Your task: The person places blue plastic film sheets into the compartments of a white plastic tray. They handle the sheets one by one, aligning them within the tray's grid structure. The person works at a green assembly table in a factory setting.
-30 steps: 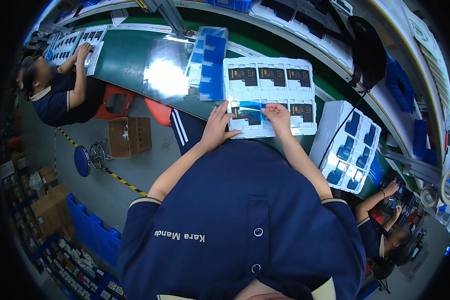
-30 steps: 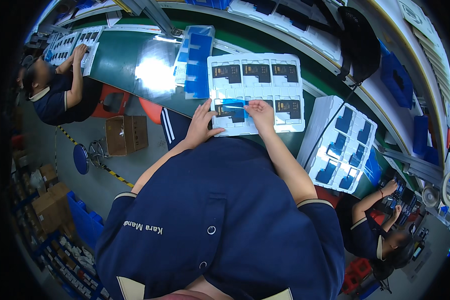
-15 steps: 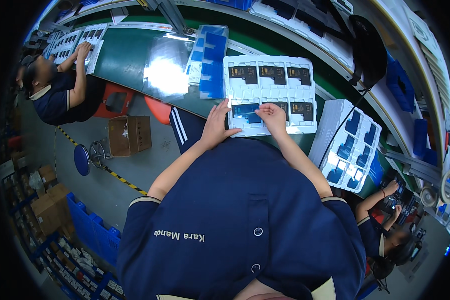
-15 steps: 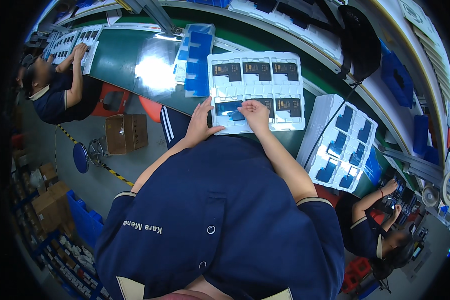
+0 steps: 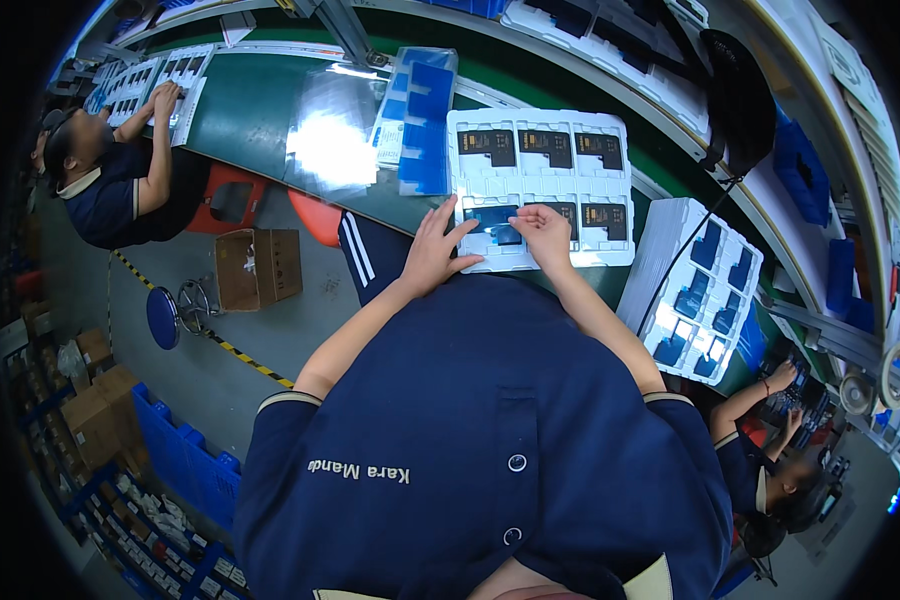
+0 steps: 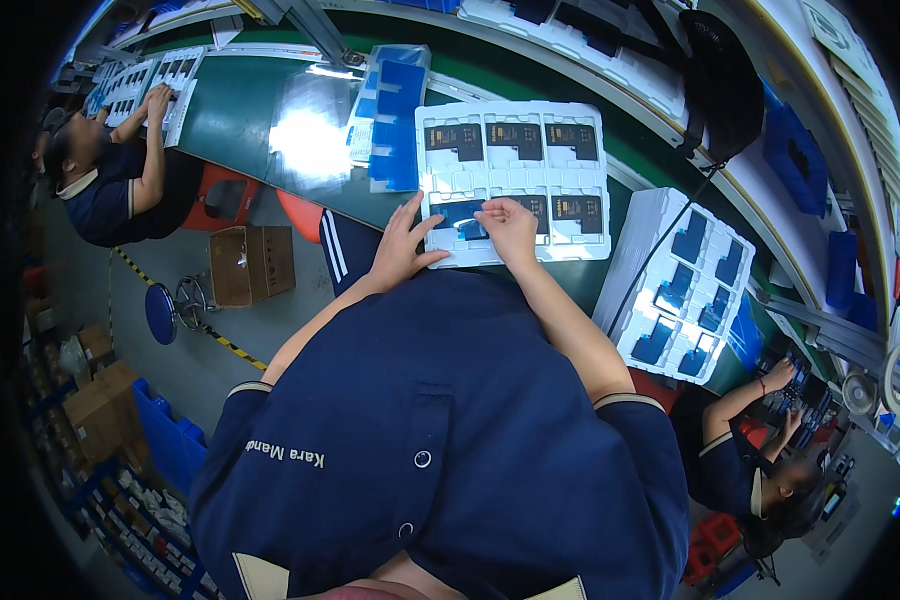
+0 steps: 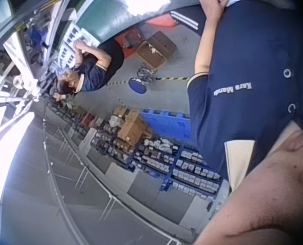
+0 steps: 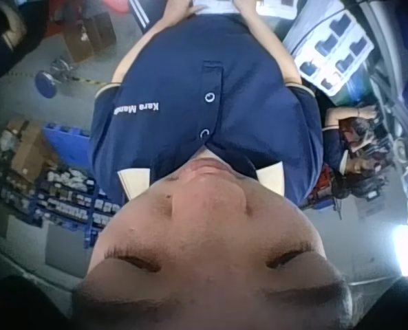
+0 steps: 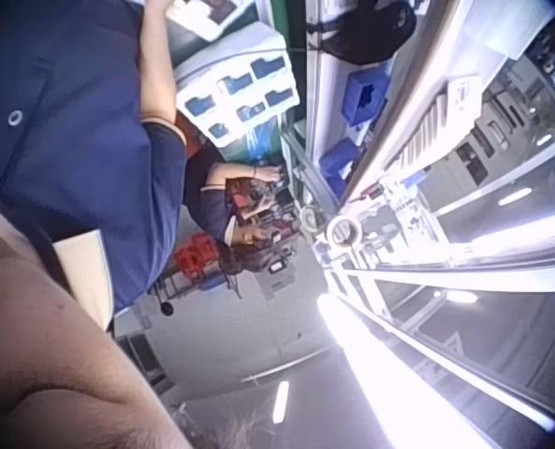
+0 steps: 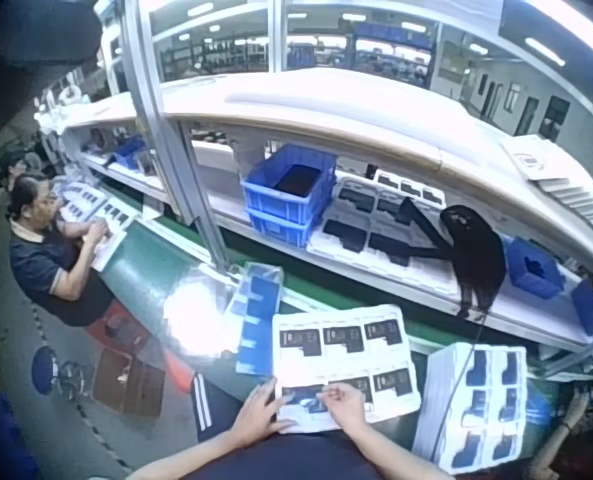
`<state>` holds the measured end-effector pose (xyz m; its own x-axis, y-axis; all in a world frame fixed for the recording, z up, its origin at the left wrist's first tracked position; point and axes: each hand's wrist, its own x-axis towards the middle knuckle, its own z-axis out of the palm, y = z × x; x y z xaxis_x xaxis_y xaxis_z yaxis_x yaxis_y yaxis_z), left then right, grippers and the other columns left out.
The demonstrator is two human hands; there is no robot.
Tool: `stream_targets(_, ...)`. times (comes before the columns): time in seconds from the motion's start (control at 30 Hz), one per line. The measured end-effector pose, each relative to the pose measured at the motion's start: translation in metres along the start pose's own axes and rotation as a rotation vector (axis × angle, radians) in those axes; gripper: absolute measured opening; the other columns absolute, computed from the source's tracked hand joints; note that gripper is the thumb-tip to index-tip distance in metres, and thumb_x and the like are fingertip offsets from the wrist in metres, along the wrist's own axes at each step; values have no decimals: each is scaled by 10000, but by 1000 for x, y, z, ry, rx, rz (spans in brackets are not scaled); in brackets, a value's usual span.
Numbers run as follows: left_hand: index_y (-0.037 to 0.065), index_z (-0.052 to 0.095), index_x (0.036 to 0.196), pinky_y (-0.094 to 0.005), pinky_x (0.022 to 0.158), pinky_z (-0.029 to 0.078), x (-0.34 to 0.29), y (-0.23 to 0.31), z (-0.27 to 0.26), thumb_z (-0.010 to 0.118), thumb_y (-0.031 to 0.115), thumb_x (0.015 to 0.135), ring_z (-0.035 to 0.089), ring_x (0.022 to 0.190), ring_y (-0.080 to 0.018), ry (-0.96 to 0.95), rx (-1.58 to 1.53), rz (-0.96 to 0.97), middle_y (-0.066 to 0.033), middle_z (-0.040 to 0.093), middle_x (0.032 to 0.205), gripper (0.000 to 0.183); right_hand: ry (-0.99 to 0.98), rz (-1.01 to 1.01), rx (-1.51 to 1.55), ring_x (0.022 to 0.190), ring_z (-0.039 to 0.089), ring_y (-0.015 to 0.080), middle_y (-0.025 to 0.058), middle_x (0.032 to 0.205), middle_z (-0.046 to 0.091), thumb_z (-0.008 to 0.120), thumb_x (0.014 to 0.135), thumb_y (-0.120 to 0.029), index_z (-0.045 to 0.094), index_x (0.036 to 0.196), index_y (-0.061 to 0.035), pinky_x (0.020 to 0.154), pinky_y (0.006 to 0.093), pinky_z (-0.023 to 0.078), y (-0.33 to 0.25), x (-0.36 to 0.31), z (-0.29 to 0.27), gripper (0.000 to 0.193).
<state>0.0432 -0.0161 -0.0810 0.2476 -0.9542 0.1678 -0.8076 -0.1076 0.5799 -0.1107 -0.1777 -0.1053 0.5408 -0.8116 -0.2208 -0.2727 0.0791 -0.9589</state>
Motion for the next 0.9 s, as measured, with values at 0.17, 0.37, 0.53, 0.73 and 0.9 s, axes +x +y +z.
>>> stream_targets(0.17, 143, 551, 1210, -492, 1065, 274, 0, -1, 0, 717, 405, 736, 328, 1302, -372, -13, -2, -6, -233, 310, 1410, 567, 10, -3, -27, 666, 609, 78, 55, 755, 664, 748, 719, -64, 665, 859, 11, 630, 209, 497, 2, 0, 1, 179)
stream_targets(0.37, 162, 563, 1206, -499, 1064, 274, 0, 0, 0, 714, 401, 740, 319, 1309, -366, -27, 6, -8, -228, 301, 1415, 545, 35, -26, -116, 651, 617, 88, 68, 747, 668, 741, 720, -58, 667, 851, 11, 620, 218, 504, -8, -3, 3, 165)
stream_targets(0.53, 165, 575, 1195, -507, 1057, 281, 0, -1, 1, 714, 403, 738, 319, 1310, -362, -22, 21, 4, -228, 302, 1415, 534, 37, -51, -163, 649, 625, 96, 76, 743, 671, 733, 725, -52, 668, 849, 12, 617, 227, 508, -20, -6, 3, 153)
stream_targets(0.73, 166, 576, 1193, -506, 1055, 286, 0, -1, 1, 717, 399, 735, 323, 1306, -364, -18, 15, 7, -230, 303, 1414, 533, 40, -91, -173, 640, 628, 106, 83, 741, 671, 724, 730, -48, 665, 852, 12, 603, 234, 506, -18, -6, 3, 149)
stream_targets(0.9, 127, 578, 1137, -505, 1053, 288, 0, -1, 1, 722, 391, 733, 337, 1296, -369, -5, 4, 15, -232, 310, 1410, 504, -42, -227, -237, 643, 630, 138, 90, 749, 660, 708, 730, -30, 662, 832, -4, 616, 246, 498, -36, -18, 4, 115)
